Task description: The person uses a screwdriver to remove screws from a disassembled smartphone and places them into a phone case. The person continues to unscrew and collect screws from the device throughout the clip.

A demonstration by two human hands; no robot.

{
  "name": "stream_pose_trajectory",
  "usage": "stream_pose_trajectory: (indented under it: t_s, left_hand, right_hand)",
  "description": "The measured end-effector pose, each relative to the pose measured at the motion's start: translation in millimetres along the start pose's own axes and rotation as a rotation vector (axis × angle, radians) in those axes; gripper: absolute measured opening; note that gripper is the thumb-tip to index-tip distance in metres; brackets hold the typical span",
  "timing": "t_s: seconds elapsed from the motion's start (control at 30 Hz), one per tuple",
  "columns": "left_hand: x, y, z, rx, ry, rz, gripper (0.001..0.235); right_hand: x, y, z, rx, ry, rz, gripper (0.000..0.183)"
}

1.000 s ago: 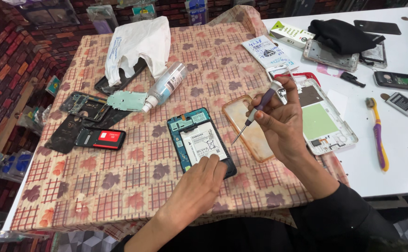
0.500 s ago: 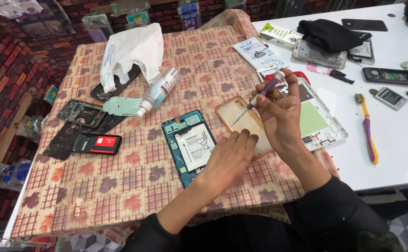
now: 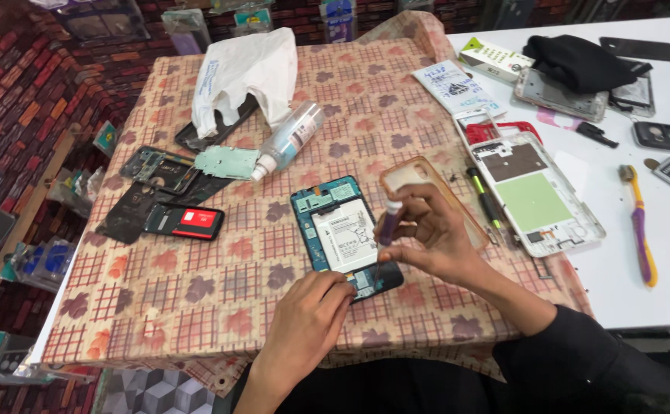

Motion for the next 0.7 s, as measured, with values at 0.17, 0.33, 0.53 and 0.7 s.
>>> stream_pose_trajectory:
  t_s: [0.17, 0.33, 0.53, 0.7]
  left_hand:
    - [11.9, 11.2, -4.9, -0.073, 0.085, 0.029, 0.014]
    - [11.3, 14.2, -3.8, -0.131, 0.069, -0.019, 0.017]
    - [12.9, 16.5, -4.6, -0.116, 0.085, -0.019, 0.019]
    - [14.0, 19.0, -5.8, -0.125, 0.075, -0.039, 0.019]
  right_hand:
    - [-10.3, 3.4, -12.0, -0.004, 0.090, 0.052, 0.069]
    - [-17.3, 6.6, -18.5, 0.013, 0.094, 0.115, 0.068]
    - [-15.5, 7.7, -19.7, 0.020, 0.103, 0.133, 0.068]
    - [-14.1, 9.0, -21.0, 0.022, 0.088, 0.127, 0.067]
Point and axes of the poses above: each hand's wrist, its own y-axis away from the middle knuckle, its own z-axis out of the back of the hand, x = y × z, the point moved 3 cm from there along -y, towards the middle knuckle, and after that the axes turned 14 degrees about -z, right-handed, at the moved point
